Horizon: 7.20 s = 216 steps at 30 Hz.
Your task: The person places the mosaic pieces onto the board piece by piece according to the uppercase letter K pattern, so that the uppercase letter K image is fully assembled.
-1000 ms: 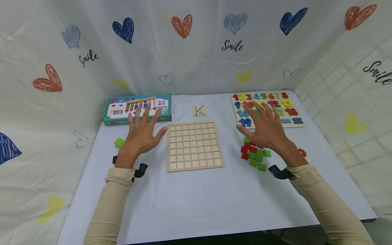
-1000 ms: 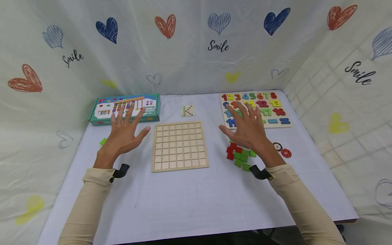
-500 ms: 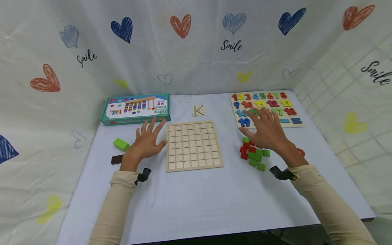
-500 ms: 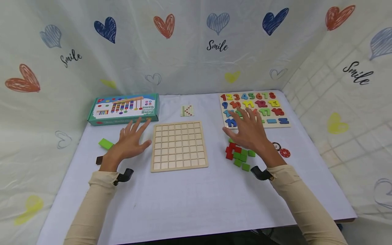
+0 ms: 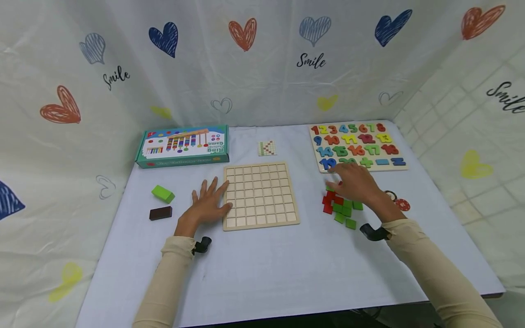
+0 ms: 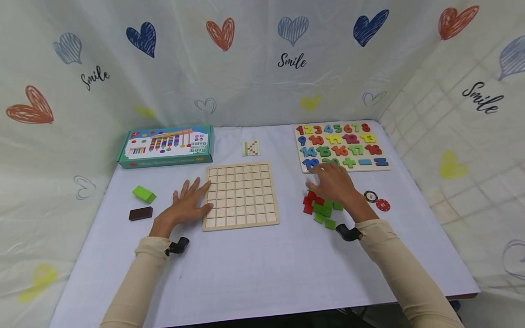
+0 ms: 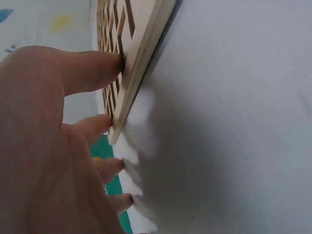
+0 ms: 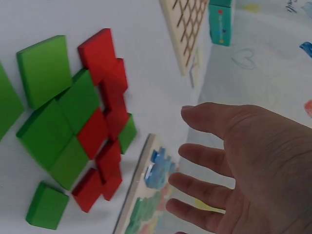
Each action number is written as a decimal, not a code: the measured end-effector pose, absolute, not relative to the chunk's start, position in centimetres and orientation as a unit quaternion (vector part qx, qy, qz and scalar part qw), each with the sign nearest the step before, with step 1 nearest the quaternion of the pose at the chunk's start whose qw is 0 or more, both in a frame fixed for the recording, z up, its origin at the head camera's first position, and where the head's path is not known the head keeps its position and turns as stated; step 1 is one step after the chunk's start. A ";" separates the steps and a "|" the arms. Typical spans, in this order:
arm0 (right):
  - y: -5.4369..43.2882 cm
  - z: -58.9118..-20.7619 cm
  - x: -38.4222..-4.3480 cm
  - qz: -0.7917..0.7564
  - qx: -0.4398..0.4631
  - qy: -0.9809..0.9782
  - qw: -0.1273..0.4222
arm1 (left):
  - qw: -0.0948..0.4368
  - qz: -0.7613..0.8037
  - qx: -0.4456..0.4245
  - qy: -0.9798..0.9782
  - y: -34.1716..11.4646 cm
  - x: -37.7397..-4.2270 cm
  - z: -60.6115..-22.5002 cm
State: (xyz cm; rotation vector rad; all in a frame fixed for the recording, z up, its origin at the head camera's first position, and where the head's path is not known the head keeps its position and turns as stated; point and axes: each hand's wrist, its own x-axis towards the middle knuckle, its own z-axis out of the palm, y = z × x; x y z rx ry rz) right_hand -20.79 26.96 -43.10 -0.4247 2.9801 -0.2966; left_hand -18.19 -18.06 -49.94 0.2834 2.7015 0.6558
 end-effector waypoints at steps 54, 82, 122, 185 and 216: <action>21.9 -43.3 -22.5 -0.214 -0.182 0.955 0.099 | 0.203 0.232 0.106 0.946 -19.2 -18.2 -49.1; 4.3 -45.9 -28.4 -0.252 -0.278 0.927 0.025 | 0.203 0.231 0.098 0.946 -19.1 -18.3 -49.8; 2.9 -48.1 -29.2 -0.238 -0.247 0.939 0.026 | 0.199 0.221 0.100 0.950 -19.1 -18.2 -49.7; 34.5 -45.6 -17.0 -0.130 -0.115 0.976 0.128 | 0.191 0.229 0.098 0.950 -18.9 -17.6 -49.6; 35.0 -45.2 -16.2 -0.202 -0.109 0.962 0.149 | 0.197 0.215 0.095 0.952 -18.5 -17.4 -49.1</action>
